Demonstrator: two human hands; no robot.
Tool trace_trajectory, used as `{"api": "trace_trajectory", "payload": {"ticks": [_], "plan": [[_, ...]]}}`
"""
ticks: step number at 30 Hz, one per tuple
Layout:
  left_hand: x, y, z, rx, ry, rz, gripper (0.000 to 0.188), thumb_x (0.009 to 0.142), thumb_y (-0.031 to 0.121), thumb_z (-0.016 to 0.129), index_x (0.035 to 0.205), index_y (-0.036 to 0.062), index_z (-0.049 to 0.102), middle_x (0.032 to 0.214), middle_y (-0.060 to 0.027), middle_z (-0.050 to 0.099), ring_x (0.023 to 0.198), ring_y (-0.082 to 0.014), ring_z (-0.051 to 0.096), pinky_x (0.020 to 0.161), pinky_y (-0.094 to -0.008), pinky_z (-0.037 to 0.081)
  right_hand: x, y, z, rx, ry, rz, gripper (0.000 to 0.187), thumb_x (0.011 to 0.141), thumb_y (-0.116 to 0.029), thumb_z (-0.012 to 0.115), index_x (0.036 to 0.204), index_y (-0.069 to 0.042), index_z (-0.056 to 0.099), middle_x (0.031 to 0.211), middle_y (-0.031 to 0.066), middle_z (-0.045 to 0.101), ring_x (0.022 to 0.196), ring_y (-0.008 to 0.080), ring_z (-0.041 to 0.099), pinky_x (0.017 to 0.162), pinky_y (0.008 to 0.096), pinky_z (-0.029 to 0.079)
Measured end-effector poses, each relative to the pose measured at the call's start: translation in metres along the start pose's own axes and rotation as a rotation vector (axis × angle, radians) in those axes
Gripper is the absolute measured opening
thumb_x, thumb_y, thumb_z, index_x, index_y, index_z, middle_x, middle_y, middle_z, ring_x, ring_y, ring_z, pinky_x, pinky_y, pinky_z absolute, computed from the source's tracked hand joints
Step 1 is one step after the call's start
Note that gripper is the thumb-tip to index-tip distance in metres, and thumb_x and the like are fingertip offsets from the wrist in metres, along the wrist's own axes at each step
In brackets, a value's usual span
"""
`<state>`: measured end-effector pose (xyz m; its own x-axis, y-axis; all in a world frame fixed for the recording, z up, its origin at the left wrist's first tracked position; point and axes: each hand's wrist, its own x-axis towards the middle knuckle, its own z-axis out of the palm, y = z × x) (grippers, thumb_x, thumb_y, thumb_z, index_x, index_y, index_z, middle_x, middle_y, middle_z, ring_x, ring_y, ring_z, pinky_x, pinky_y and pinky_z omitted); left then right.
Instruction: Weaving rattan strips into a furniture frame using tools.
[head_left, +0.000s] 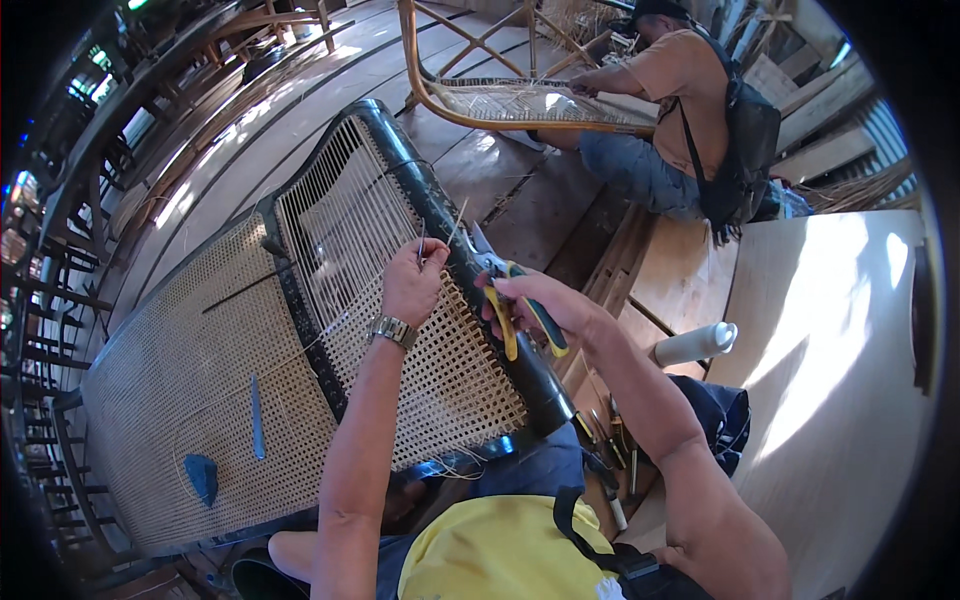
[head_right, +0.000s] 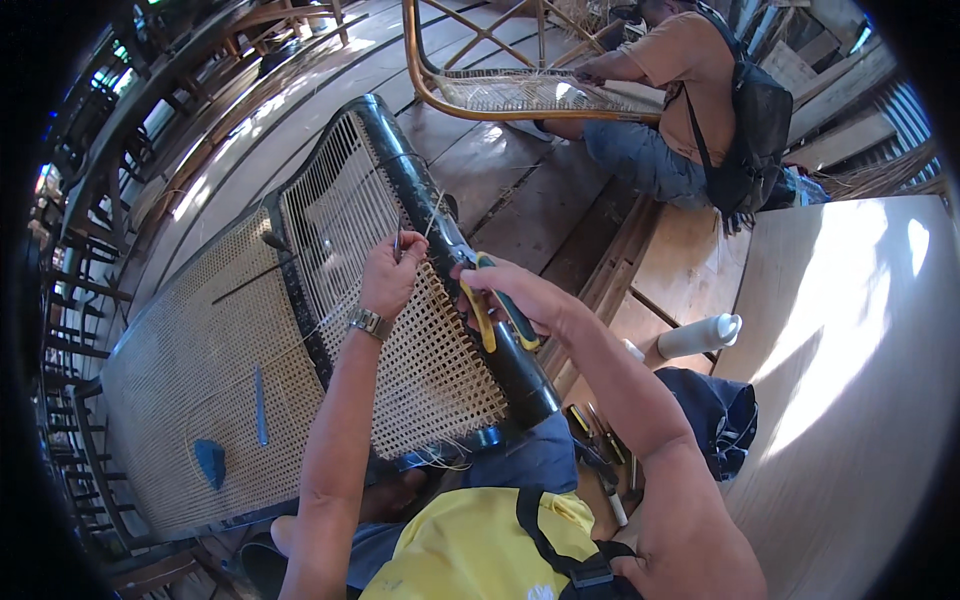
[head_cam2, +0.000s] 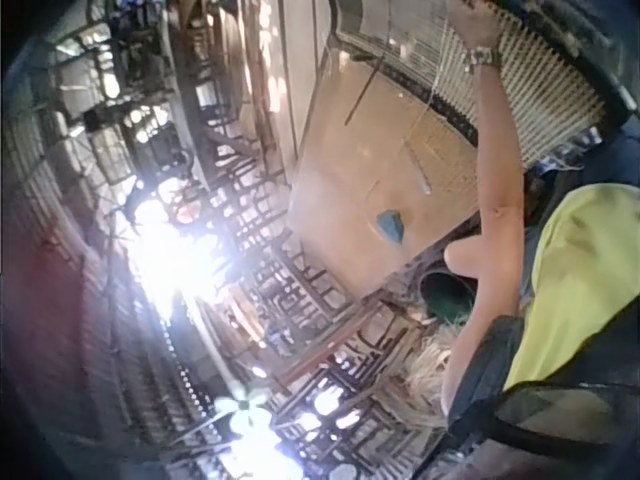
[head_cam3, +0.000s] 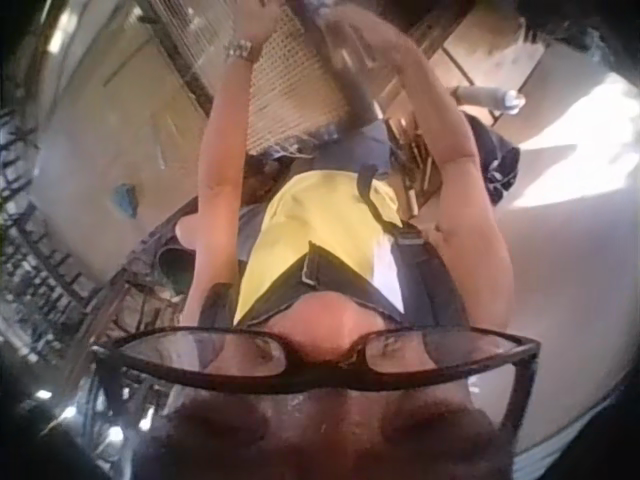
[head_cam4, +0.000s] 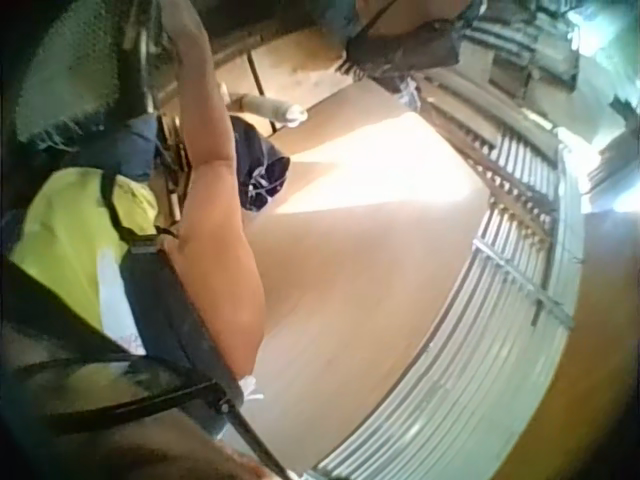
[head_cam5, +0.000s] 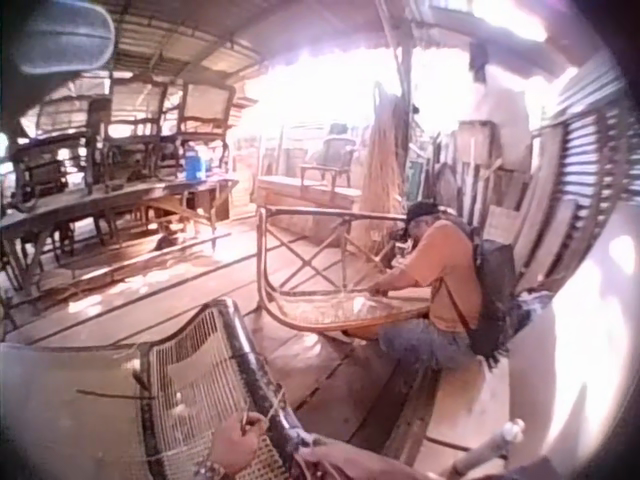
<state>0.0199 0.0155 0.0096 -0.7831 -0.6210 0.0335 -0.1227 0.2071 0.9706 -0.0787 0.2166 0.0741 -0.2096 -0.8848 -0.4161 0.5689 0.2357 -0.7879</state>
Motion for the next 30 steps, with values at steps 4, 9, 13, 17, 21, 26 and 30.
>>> {"api": "trace_trajectory", "payload": {"ticks": [4, 9, 13, 17, 21, 26, 30], "plan": [[-0.004, 0.004, 0.002, 0.052, -0.007, 0.011, 0.014, 0.097, 0.017, 0.068, 0.102, 0.0037, 0.07, 0.084, 0.0034, 0.065, 0.071, -0.0053, 0.054, 0.066, -0.0233, 0.045, 0.015, -0.003, 0.011, -0.061, 0.115, -0.068, 0.035, 0.095, -0.035, 0.064, 0.113, -0.006, 0.056, 0.087, 0.0072, 0.062, 0.07, 0.0176, 0.061, 0.066, 0.0307, 0.051], [-0.004, 0.015, -0.009, 0.03, 0.002, -0.088, 0.015, 0.097, 0.018, 0.068, 0.102, 0.0039, 0.07, 0.08, 0.0033, 0.063, 0.069, -0.0058, 0.052, 0.065, -0.0247, 0.044, -0.061, 0.023, 0.025, -0.265, 0.426, -0.265, 0.031, 0.093, -0.033, 0.068, 0.105, -0.006, 0.056, 0.079, 0.0022, 0.057, 0.063, 0.0125, 0.056, 0.058, 0.026, 0.044], [0.029, 0.048, -0.012, 0.09, -0.023, 0.158, 0.021, 0.099, 0.024, 0.064, 0.101, 0.004, 0.07, 0.08, -0.0007, 0.067, 0.069, -0.0113, 0.058, 0.064, -0.0289, 0.047, -0.167, 0.136, -0.031, -1.007, 0.773, -0.17, 0.046, 0.088, -0.025, 0.072, 0.12, 0.0, 0.051, 0.091, 0.0207, 0.058, 0.083, 0.0341, 0.062, 0.075, 0.0427, 0.05], [0.057, 0.163, -0.057, -0.245, -0.003, 0.441, 0.026, 0.097, 0.031, 0.069, 0.099, 0.005, 0.074, 0.076, -0.0011, 0.068, 0.063, -0.0083, 0.056, 0.058, -0.0263, 0.044, -0.248, 0.236, -0.043, -1.491, 0.894, 0.179, 0.056, 0.082, -0.025, 0.075, 0.124, 0.002, 0.05, 0.105, 0.0253, 0.054, 0.096, 0.0452, 0.057, 0.081, 0.0526, 0.048], [0.063, 0.145, -0.128, -0.154, 0.172, 0.399, 0.026, 0.098, 0.032, 0.068, 0.1, 0.0071, 0.077, 0.07, 0.0025, 0.066, 0.057, -0.0034, 0.05, 0.053, -0.0231, 0.038, -0.264, 0.277, -0.05, -1.7, 0.852, 0.333, 0.065, 0.079, -0.037, 0.079, 0.125, -0.001, 0.051, 0.112, 0.0237, 0.053, 0.105, 0.044, 0.055, 0.091, 0.0508, 0.045], [0.013, -0.023, -0.143, 0.25, 0.178, -0.064, 0.026, 0.094, 0.033, 0.07, 0.103, 0.0102, 0.077, 0.077, -0.0024, 0.072, 0.068, -0.0125, 0.064, 0.065, -0.0288, 0.049, -0.212, 0.202, -0.039, -1.539, 0.774, 0.417, 0.064, 0.084, -0.038, 0.076, 0.127, 0.001, 0.05, 0.128, 0.0311, 0.05, 0.1, 0.048, 0.062, 0.085, 0.0526, 0.053], [-0.045, -0.106, -0.143, 0.399, 0.248, -0.069, 0.025, 0.093, 0.029, 0.068, 0.102, 0.0077, 0.076, 0.092, -0.0126, 0.073, 0.085, -0.0283, 0.07, 0.079, -0.0383, 0.054, -0.091, 0.061, 0.016, -1.245, 0.673, -0.318, 0.044, 0.092, -0.01, 0.069, 0.131, 0.001, 0.052, 0.121, 0.023, 0.057, 0.082, 0.0314, 0.064, 0.072, 0.0404, 0.054]]}}
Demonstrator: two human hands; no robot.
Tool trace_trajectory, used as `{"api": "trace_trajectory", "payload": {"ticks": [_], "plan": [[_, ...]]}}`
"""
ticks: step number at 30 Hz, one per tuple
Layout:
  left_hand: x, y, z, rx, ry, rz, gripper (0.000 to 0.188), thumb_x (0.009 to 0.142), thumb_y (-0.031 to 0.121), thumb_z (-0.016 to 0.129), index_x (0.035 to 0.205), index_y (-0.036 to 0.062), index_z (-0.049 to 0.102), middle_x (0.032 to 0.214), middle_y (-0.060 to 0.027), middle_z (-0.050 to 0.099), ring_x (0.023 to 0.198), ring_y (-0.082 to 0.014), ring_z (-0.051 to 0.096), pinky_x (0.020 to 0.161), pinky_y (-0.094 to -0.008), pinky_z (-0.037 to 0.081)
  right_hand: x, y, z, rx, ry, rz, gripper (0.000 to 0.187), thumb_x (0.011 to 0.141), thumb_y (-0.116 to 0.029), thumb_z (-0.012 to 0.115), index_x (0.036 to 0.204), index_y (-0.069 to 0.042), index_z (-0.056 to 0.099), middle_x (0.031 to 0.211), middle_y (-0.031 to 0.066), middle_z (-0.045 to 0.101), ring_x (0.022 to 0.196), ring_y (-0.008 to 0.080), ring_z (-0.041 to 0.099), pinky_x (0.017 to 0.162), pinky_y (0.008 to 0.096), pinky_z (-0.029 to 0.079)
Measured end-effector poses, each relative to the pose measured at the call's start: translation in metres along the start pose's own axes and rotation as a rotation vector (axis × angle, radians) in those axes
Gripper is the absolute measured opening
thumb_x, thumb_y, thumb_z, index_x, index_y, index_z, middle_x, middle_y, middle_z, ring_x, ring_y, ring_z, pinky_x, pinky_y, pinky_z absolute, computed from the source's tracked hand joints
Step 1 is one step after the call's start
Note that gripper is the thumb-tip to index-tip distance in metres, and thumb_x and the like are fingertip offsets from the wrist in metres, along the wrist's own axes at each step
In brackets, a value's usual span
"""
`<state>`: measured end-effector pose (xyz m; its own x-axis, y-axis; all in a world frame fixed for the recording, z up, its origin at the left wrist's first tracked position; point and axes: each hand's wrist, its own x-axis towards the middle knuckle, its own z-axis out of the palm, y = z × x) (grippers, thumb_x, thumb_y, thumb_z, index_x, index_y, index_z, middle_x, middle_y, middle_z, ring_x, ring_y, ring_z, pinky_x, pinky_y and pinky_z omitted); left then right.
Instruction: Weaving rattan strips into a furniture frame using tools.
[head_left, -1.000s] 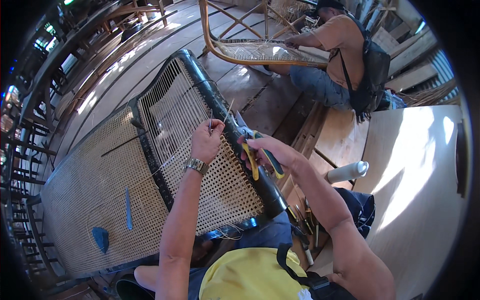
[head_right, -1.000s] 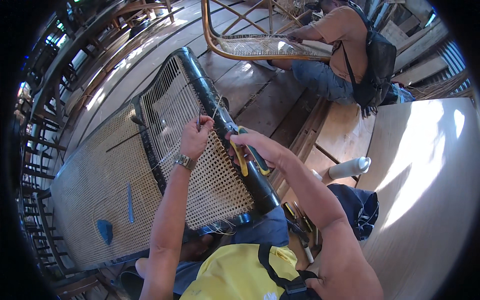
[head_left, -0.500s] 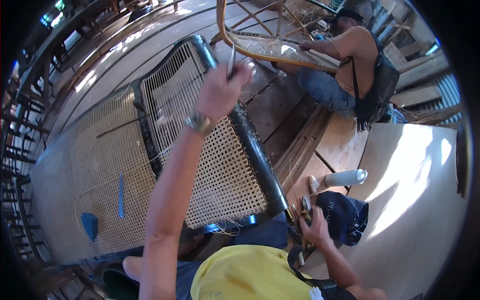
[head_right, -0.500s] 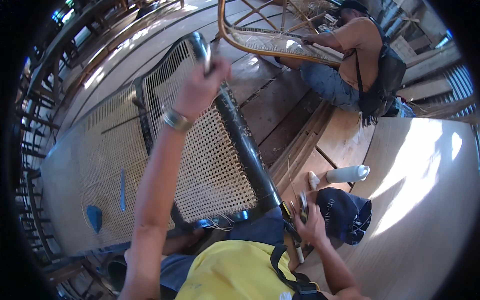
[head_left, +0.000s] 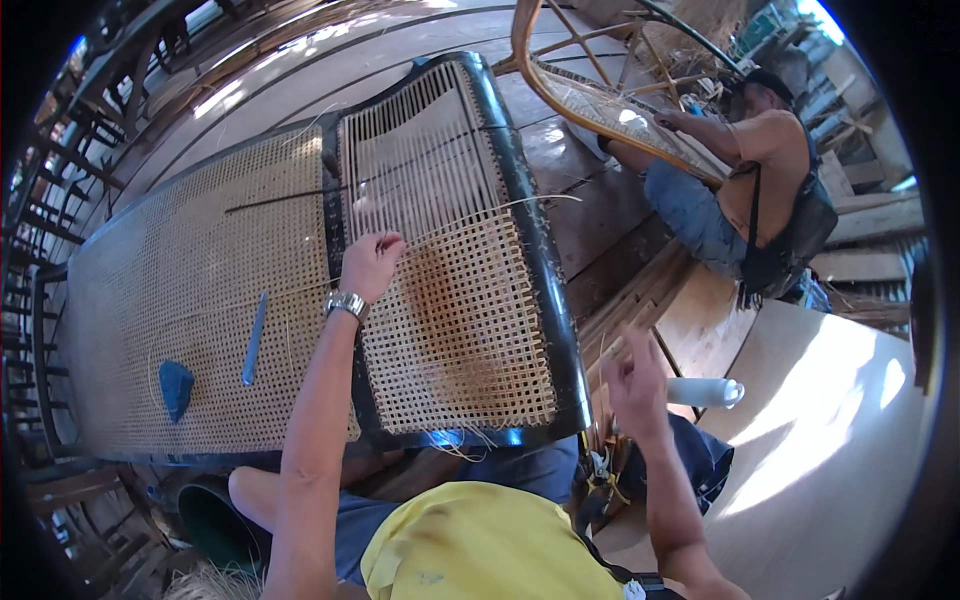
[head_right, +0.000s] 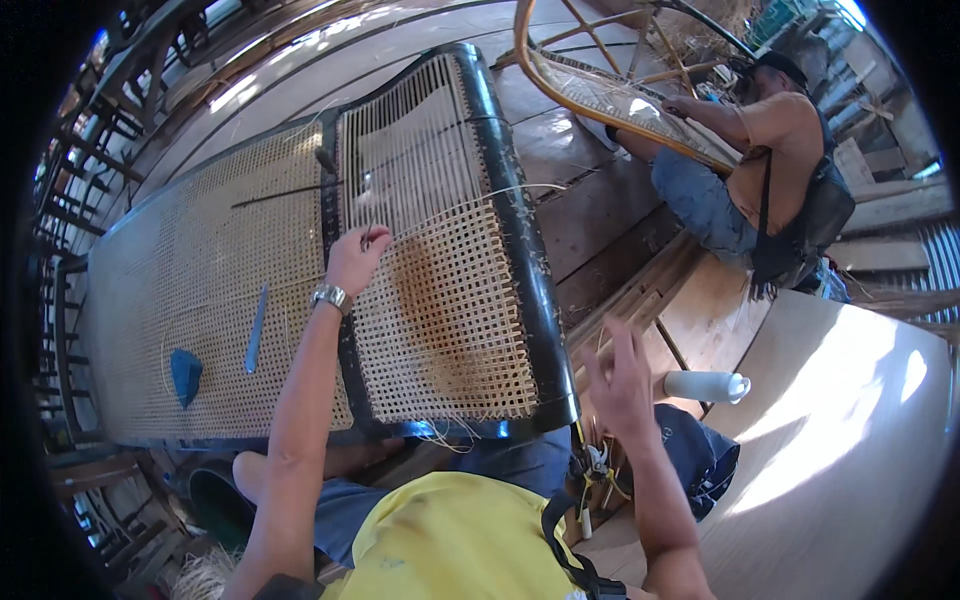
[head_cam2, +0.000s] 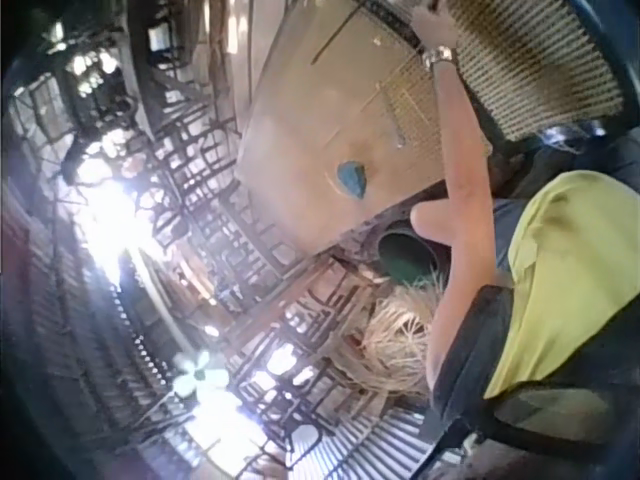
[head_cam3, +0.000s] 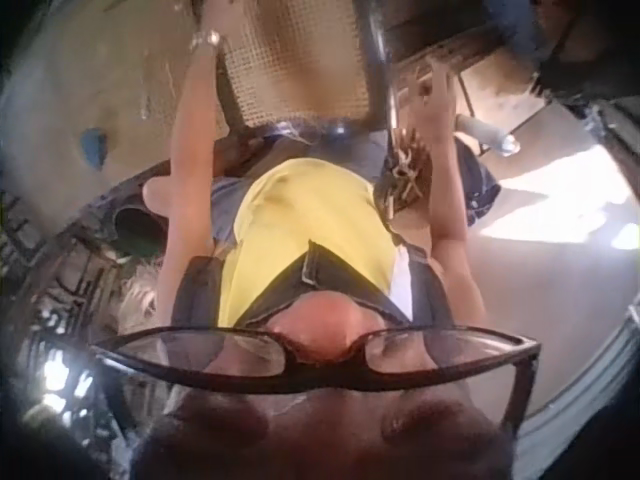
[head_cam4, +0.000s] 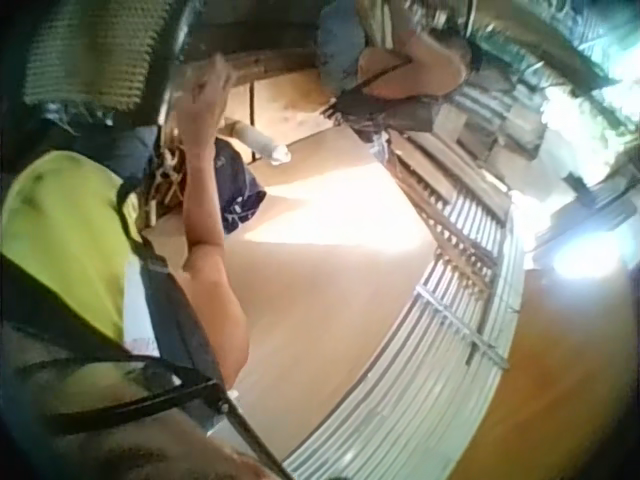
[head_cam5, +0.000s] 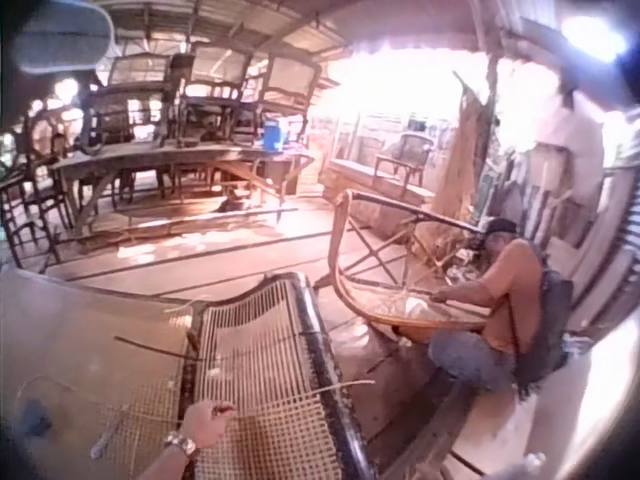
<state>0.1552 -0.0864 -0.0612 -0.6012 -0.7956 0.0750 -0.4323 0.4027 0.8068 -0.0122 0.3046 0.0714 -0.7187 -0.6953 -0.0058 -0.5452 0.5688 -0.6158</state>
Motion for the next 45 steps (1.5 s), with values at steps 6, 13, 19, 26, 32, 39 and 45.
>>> {"api": "trace_trajectory", "payload": {"ticks": [6, 13, 19, 26, 32, 39, 45], "plan": [[-0.029, -0.089, -0.045, 0.425, 0.074, -0.115, 0.025, 0.093, 0.026, 0.068, 0.111, 0.0094, 0.073, 0.115, -0.0149, 0.066, 0.098, -0.0344, 0.067, 0.084, -0.045, 0.054, 0.177, -0.074, 0.058, -0.178, 0.231, -0.691, 0.033, 0.097, -0.015, 0.062, 0.126, -0.001, 0.057, 0.131, 0.0207, 0.057, 0.091, 0.0408, 0.066, 0.082, 0.0474, 0.056], [-0.027, -0.09, -0.079, 0.644, -0.114, -0.186, 0.013, 0.094, 0.019, 0.065, 0.102, 0.0096, 0.068, 0.113, -0.0119, 0.059, 0.092, -0.0352, 0.067, 0.076, -0.0475, 0.055, 0.231, -0.089, 0.075, -0.529, -0.159, -0.383, 0.025, 0.097, -0.026, 0.06, 0.1, -0.001, 0.064, 0.105, 0.0186, 0.066, 0.097, 0.0421, 0.065, 0.085, 0.052, 0.052], [-0.031, -0.079, -0.097, 0.561, -0.19, -0.115, 0.021, 0.094, 0.024, 0.065, 0.106, 0.0074, 0.059, 0.108, -0.0164, 0.061, 0.098, -0.0373, 0.065, 0.079, -0.0493, 0.053, 0.245, -0.075, 0.064, -0.385, -0.273, -0.366, 0.026, 0.093, -0.029, 0.064, 0.088, -0.004, 0.068, 0.089, 0.0188, 0.07, 0.093, 0.0395, 0.066, 0.084, 0.0504, 0.051], [-0.014, -0.084, -0.094, 0.612, -0.089, -0.278, 0.022, 0.101, 0.029, 0.059, 0.106, 0.0071, 0.058, 0.092, -0.0209, 0.069, 0.084, -0.0408, 0.066, 0.075, -0.0527, 0.05, 0.261, -0.044, 0.066, -0.147, -0.319, -0.336, 0.029, 0.088, -0.029, 0.073, 0.086, 0.0, 0.068, 0.078, 0.017, 0.067, 0.078, 0.0343, 0.066, 0.075, 0.0431, 0.051], [-0.006, -0.094, -0.092, 0.553, -0.189, -0.175, 0.028, 0.097, 0.029, 0.065, 0.107, 0.0041, 0.06, 0.087, -0.0184, 0.068, 0.08, -0.038, 0.066, 0.073, -0.0476, 0.051, 0.261, -0.038, 0.046, -0.071, -0.396, -0.316, 0.024, 0.089, -0.02, 0.073, 0.087, 0.002, 0.064, 0.073, 0.0102, 0.064, 0.071, 0.0203, 0.062, 0.068, 0.0336, 0.049], [0.015, 0.004, -0.032, 0.221, 0.119, 0.097, 0.034, 0.089, 0.035, 0.076, 0.106, 0.0058, 0.074, 0.101, -0.012, 0.07, 0.087, -0.0244, 0.067, 0.078, -0.0364, 0.054, 0.259, -0.028, 0.025, -0.374, -0.012, -0.874, 0.009, 0.091, -0.009, 0.067, 0.096, -0.002, 0.064, 0.089, 0.0108, 0.062, 0.08, 0.0286, 0.066, 0.075, 0.0383, 0.053], [0.05, 0.116, 0.052, -0.179, -0.187, 0.129, 0.036, 0.084, 0.035, 0.081, 0.111, 0.0103, 0.077, 0.091, -0.0103, 0.07, 0.085, -0.0216, 0.068, 0.077, -0.0344, 0.053, 0.25, -0.048, 0.053, -0.232, 0.195, -0.787, 0.008, 0.092, -0.003, 0.064, 0.099, -0.001, 0.065, 0.091, 0.0142, 0.064, 0.081, 0.0334, 0.067, 0.075, 0.0385, 0.055]]}}
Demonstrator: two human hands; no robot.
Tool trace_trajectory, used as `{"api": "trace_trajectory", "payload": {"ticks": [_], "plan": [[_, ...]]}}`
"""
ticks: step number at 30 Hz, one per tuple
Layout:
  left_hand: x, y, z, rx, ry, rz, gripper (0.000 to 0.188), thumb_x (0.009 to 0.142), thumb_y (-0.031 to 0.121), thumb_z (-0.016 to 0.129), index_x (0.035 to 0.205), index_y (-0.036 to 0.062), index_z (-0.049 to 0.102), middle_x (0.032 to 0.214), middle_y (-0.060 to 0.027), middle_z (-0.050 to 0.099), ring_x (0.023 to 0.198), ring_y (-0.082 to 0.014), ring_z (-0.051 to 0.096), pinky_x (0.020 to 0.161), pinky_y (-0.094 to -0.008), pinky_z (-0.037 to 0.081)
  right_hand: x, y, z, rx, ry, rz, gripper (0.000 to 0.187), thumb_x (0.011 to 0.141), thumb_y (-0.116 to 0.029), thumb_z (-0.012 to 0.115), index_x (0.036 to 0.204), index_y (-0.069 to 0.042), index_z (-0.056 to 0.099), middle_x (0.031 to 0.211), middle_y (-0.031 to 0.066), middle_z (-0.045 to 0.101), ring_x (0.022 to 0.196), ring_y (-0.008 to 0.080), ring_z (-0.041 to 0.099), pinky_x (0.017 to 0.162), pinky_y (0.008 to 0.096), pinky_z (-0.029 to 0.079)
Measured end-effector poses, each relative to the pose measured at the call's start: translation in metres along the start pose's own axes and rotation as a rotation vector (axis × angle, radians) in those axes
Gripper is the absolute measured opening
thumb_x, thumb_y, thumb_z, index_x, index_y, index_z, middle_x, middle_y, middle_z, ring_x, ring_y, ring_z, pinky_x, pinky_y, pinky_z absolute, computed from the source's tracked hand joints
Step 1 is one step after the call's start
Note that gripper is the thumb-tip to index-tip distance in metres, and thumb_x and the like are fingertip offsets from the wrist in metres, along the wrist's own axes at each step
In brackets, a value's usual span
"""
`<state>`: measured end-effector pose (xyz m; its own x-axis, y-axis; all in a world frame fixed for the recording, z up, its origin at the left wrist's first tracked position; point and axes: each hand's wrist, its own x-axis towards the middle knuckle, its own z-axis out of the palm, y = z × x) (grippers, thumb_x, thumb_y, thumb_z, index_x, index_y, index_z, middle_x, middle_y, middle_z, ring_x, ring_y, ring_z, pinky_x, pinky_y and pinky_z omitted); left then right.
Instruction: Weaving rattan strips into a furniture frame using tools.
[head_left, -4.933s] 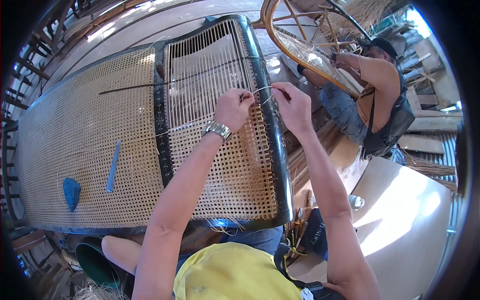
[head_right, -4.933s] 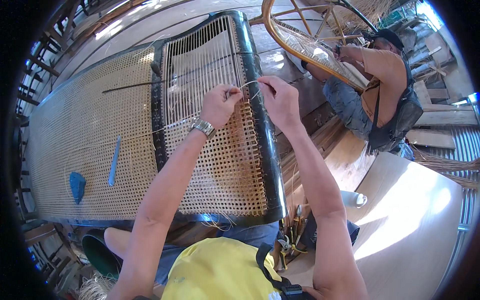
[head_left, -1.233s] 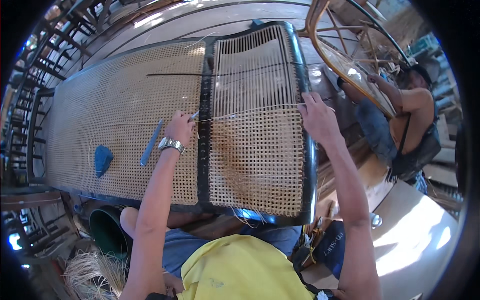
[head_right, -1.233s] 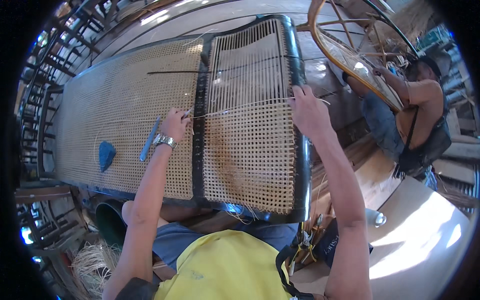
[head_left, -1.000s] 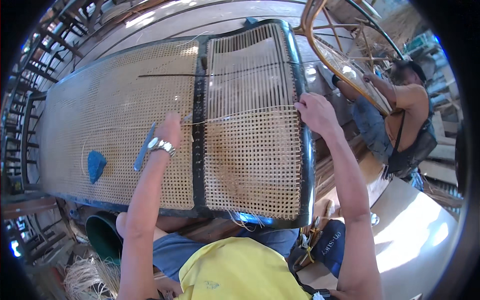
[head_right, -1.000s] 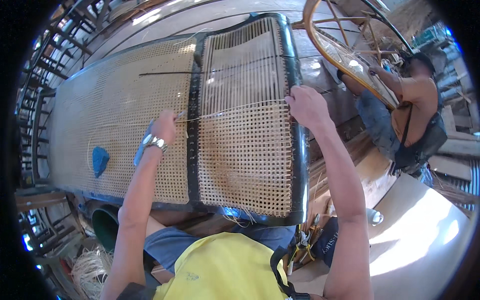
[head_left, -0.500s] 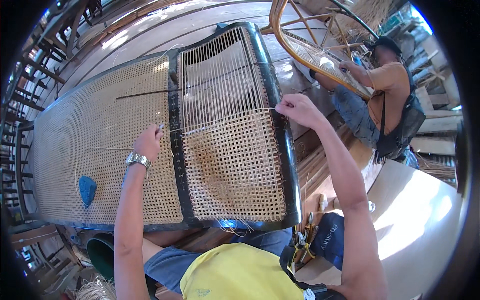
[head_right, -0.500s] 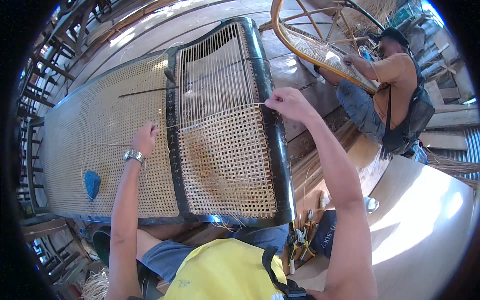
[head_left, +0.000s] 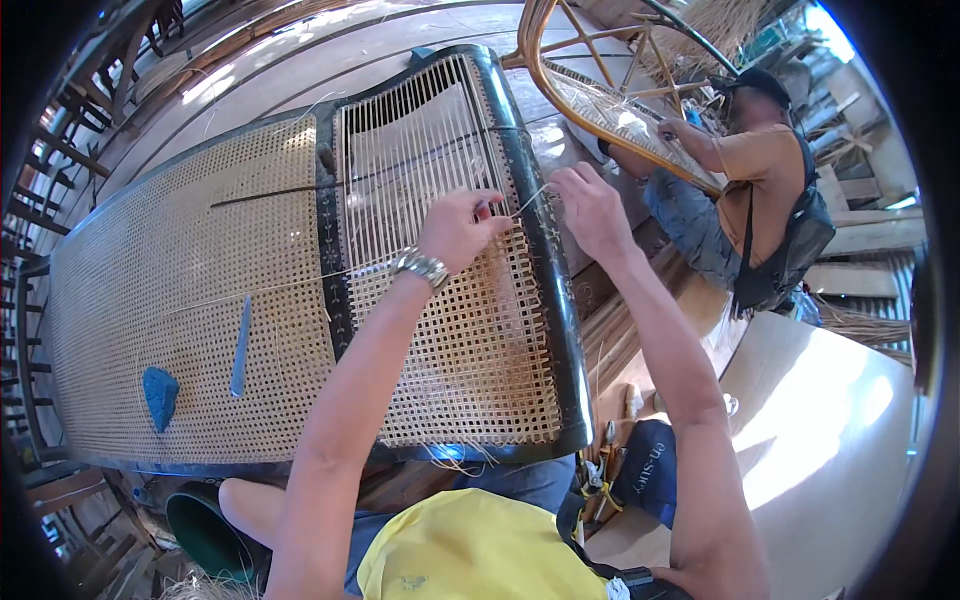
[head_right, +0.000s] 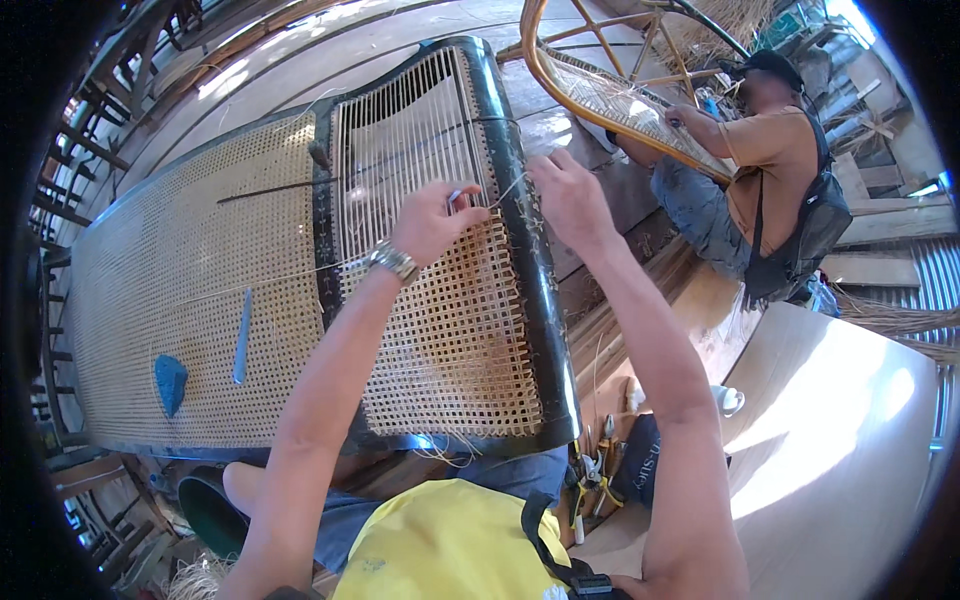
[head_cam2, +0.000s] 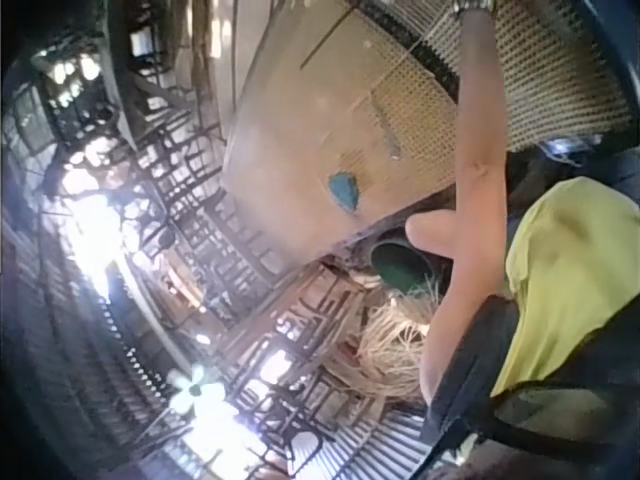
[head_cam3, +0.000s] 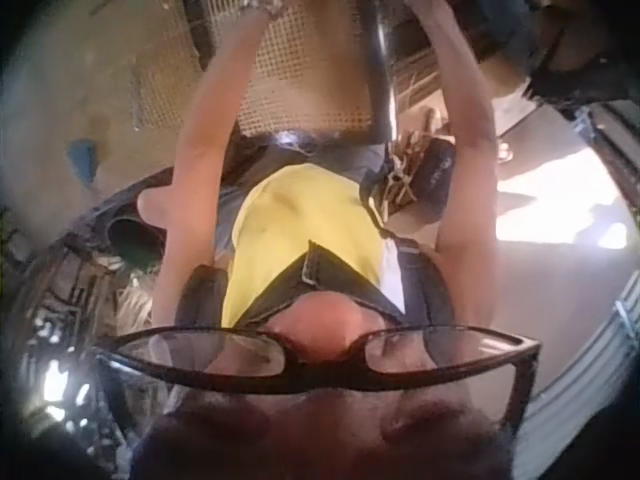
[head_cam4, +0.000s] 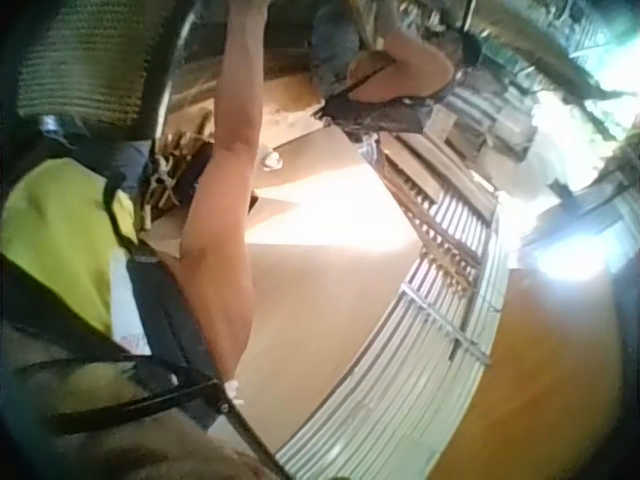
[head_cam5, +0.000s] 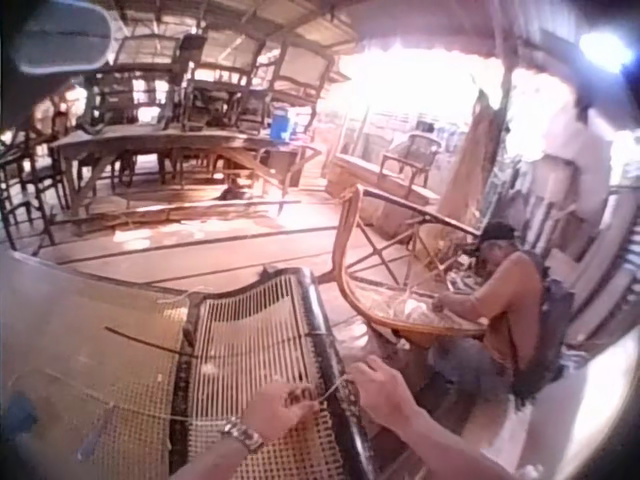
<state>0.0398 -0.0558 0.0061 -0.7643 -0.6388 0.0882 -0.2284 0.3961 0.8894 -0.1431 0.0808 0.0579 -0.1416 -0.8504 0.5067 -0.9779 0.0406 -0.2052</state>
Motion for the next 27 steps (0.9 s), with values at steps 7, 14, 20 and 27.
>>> {"api": "trace_trajectory", "payload": {"ticks": [7, 14, 20, 27], "plan": [[0.008, -0.019, 0.037, -0.117, 0.089, 0.127, 0.024, 0.086, 0.023, 0.079, 0.102, 0.0054, 0.075, 0.087, -0.0056, 0.069, 0.074, -0.0162, 0.061, 0.072, -0.0309, 0.05, -0.005, -0.023, 0.007, 0.404, 0.005, 0.279, 0.011, 0.093, -0.003, 0.064, 0.104, -0.001, 0.064, 0.093, 0.017, 0.068, 0.087, 0.0354, 0.068, 0.077, 0.0388, 0.054], [-0.002, -0.02, 0.031, -0.294, 0.078, -0.051, 0.016, 0.091, 0.019, 0.075, 0.101, 0.0074, 0.074, 0.074, 0.0009, 0.064, 0.064, -0.0068, 0.052, 0.06, -0.0256, 0.045, -0.002, -0.037, 0.009, 0.203, 0.077, 0.045, 0.015, 0.09, 0.001, 0.062, 0.105, -0.001, 0.064, 0.097, 0.0146, 0.067, 0.091, 0.0328, 0.067, 0.08, 0.0397, 0.055], [-0.006, -0.006, 0.023, -0.309, 0.013, -0.125, 0.02, 0.088, 0.021, 0.074, 0.1, 0.0046, 0.073, 0.078, -0.0054, 0.071, 0.062, -0.0108, 0.057, 0.061, -0.0289, 0.048, -0.001, -0.034, 0.013, 0.096, 0.026, -0.073, 0.023, 0.085, 0.004, 0.061, 0.108, -0.001, 0.064, 0.1, 0.0115, 0.066, 0.098, 0.0308, 0.065, 0.086, 0.0385, 0.055], [-0.005, -0.014, 0.025, -0.318, 0.011, -0.105, 0.019, 0.09, 0.022, 0.075, 0.102, 0.0072, 0.073, 0.074, 0.0025, 0.066, 0.061, -0.0043, 0.05, 0.058, -0.0233, 0.043, -0.006, -0.041, 0.017, 0.22, 0.023, 0.046, 0.016, 0.09, 0.002, 0.061, 0.106, -0.002, 0.063, 0.098, 0.0136, 0.065, 0.09, 0.0352, 0.066, 0.078, 0.0411, 0.055]]}}
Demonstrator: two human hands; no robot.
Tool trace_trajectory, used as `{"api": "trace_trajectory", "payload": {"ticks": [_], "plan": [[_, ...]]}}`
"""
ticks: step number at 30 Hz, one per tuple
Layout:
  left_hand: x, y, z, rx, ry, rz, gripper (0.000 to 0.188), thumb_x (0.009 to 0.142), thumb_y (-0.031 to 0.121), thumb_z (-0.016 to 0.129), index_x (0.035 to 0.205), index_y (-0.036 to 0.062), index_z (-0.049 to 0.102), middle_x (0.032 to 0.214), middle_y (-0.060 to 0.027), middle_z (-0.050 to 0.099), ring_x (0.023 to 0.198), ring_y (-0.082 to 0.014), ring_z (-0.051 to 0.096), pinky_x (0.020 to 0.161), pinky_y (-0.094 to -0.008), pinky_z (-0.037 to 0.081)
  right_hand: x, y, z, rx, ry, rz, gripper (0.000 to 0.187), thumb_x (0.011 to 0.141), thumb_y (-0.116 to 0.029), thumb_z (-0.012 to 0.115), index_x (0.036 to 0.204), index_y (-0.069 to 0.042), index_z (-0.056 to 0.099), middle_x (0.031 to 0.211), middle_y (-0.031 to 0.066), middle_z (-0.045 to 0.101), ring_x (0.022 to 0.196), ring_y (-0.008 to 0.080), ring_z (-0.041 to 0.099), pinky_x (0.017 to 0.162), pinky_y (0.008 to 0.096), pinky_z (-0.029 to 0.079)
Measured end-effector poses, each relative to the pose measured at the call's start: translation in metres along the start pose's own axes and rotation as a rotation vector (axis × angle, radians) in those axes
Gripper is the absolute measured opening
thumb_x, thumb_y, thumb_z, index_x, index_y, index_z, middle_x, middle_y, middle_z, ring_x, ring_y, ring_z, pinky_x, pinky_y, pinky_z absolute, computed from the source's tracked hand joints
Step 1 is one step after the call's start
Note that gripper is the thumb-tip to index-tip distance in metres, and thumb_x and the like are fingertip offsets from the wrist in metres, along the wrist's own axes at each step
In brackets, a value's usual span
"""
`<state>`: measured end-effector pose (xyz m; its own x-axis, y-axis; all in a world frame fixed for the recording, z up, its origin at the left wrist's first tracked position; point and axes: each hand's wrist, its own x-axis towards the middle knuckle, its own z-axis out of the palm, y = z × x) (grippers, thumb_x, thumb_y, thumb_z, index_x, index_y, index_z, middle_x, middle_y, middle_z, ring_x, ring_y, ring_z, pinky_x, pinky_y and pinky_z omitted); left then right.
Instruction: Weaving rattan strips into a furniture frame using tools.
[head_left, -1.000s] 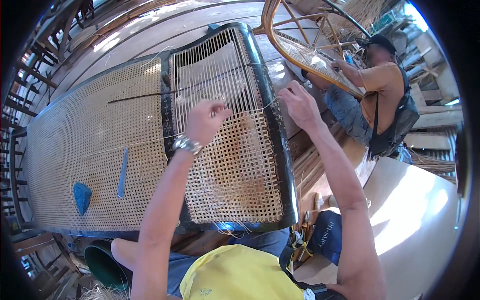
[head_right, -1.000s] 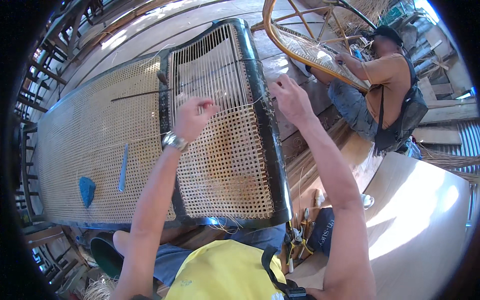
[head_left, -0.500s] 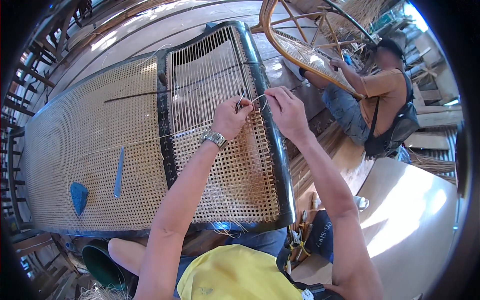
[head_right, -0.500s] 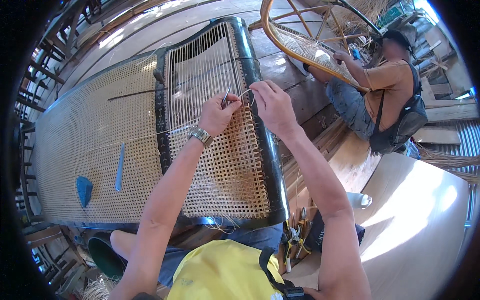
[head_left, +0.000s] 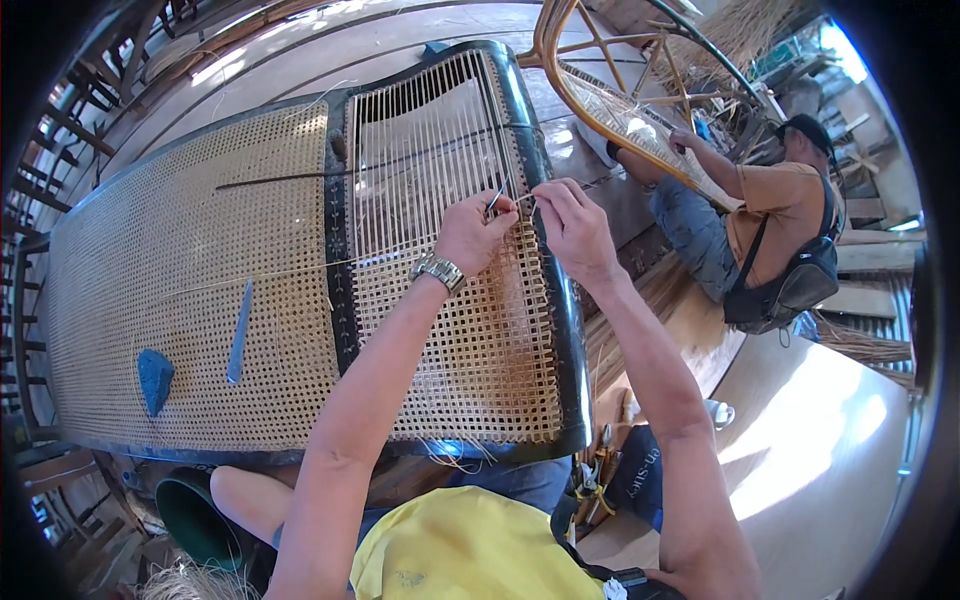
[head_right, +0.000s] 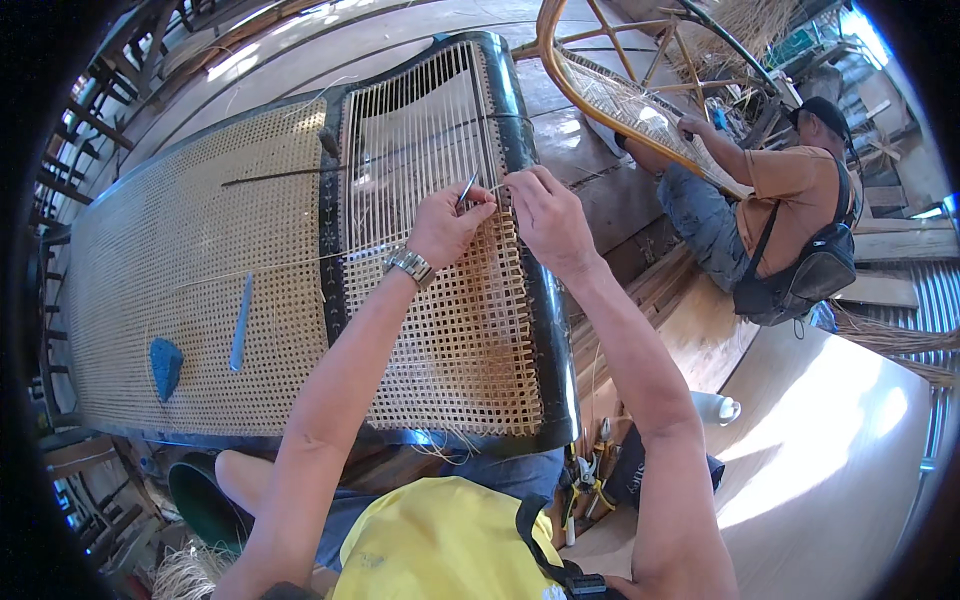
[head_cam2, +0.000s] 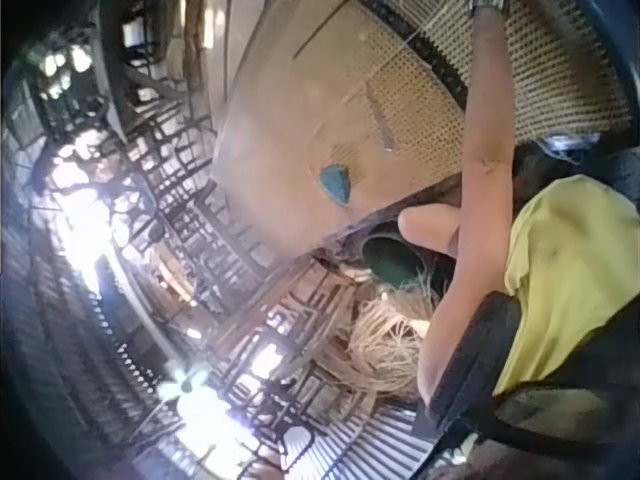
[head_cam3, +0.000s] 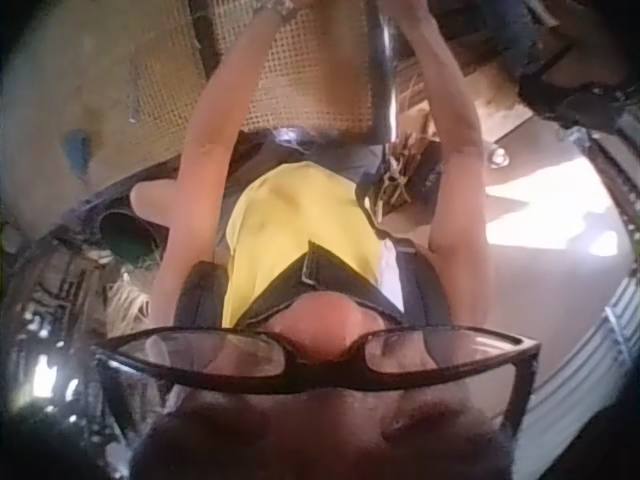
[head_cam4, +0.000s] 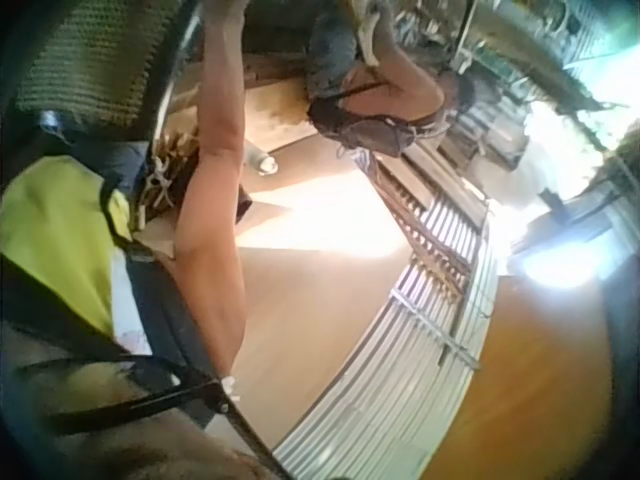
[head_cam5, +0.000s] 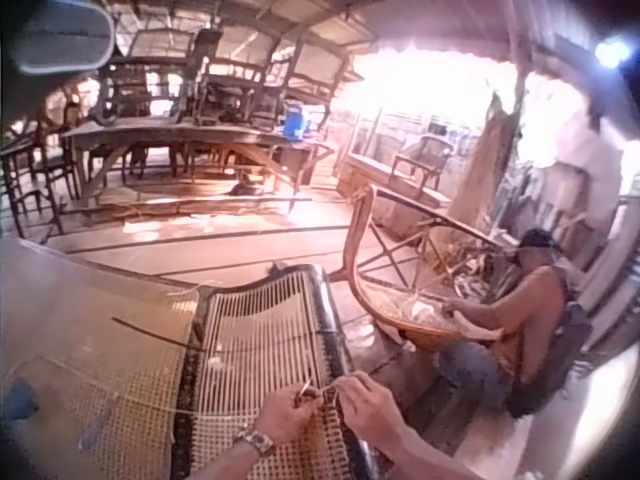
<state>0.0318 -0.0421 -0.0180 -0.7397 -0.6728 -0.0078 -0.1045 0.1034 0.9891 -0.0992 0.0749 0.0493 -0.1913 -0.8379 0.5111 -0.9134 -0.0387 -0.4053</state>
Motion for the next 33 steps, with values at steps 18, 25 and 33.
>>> {"api": "trace_trajectory", "payload": {"ticks": [18, 25, 33], "plan": [[0.007, 0.014, 0.01, 0.001, -0.006, 0.161, 0.016, 0.092, 0.017, 0.071, 0.099, 0.0024, 0.07, 0.085, -0.0083, 0.071, 0.076, -0.0156, 0.066, 0.073, -0.0308, 0.052, -0.024, 0.028, 0.018, 0.012, 0.123, 0.052, 0.013, 0.088, -0.001, 0.069, 0.1, -0.003, 0.066, 0.092, 0.0129, 0.068, 0.089, 0.0342, 0.064, 0.077, 0.0405, 0.053], [0.008, 0.038, 0.02, 0.262, 0.03, 0.174, 0.022, 0.087, 0.021, 0.076, 0.098, 0.0012, 0.072, 0.088, -0.0158, 0.069, 0.074, -0.0243, 0.069, 0.069, -0.0353, 0.054, -0.04, 0.038, 0.015, 0.411, 0.123, 0.316, 0.02, 0.091, -0.003, 0.069, 0.111, -0.002, 0.066, 0.096, 0.0132, 0.07, 0.084, 0.0241, 0.068, 0.076, 0.0328, 0.053], [0.007, 0.048, 0.018, 0.657, 0.068, 0.218, 0.02, 0.088, 0.02, 0.074, 0.091, 0.0009, 0.071, 0.087, -0.0141, 0.064, 0.072, -0.0276, 0.066, 0.067, -0.0382, 0.054, -0.042, 0.114, 0.047, 1.13, 0.322, 0.915, 0.022, 0.097, -0.012, 0.065, 0.117, -0.001, 0.066, 0.095, 0.0077, 0.073, 0.087, 0.0126, 0.068, 0.075, 0.0258, 0.053]]}}
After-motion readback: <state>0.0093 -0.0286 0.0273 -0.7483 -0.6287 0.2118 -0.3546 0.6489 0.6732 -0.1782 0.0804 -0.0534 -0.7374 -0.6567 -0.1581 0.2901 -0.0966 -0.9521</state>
